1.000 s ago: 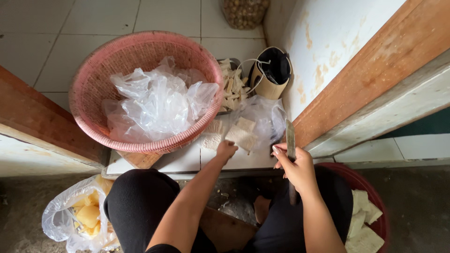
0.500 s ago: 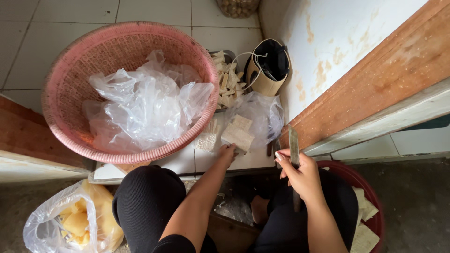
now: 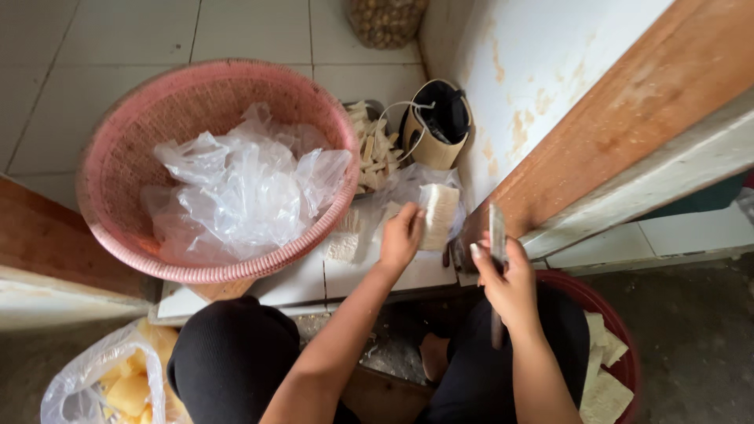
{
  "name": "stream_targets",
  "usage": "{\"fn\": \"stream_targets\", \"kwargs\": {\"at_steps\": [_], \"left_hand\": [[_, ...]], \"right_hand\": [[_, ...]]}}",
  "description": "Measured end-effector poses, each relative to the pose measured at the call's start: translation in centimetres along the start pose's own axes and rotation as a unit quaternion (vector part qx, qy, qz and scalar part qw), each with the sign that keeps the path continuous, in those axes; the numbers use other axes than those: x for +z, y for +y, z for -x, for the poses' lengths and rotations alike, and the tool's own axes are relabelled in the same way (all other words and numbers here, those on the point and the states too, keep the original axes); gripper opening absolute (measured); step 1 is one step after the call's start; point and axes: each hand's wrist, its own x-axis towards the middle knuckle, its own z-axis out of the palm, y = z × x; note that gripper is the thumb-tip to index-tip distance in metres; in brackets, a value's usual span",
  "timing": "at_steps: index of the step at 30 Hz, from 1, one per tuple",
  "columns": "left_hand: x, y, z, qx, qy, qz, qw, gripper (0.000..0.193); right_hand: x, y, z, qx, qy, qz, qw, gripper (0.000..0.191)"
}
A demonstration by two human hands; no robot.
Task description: The person sits on the floor and repeatedly picks rectangular food items from a red bowl, places them into a blue bowl, and transfers them into plastic bags. The person uses a knife to assist in handling the items and bags, then returns the filled bags to a pink basket.
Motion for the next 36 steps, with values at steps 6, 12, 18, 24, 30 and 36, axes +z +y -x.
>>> {"fn": "stream_targets", "kwargs": {"at_steps": [6,12,18,24,30,36], "left_hand": [[-1.7,9.5,0.6,0.187,-0.115,0.014,0.976,0.011],[-1.7,14.9,3.3,0.250,-0.138,0.028,0.958,0.016],[-1.0,16.9,5.1,0.313,-0.168,-0.005,0.935,0.022],[-0.7,18.5,6.5,0.376,-0.189,-0.025,0.907,0.016],[-0.8,19.5,7.2,0.429,-0.187,-0.054,0.882,0.005],[-0.5,19.4,8.2,0.478,-0.231,-0.116,0.840,0.020]], "right_hand": [[-4.3,-2.6,3.5,-0.035,0.060,-0.122,0.990,0.028],[-8.8,-8.1,9.8,-0.223,0.065,0.236,0.944,0.021],[-10.3,-13.3,13.7,-0.189,0.049,0.444,0.874,0.028],[-10.8,-15.6,14.3,-0.114,-0.006,0.534,0.838,0.025],[-10.4,-17.7,13.9,-0.053,-0.089,0.615,0.782,0.038],[-9.2,-18.5,13.3,0.014,-0.190,0.679,0.709,0.036]]}}
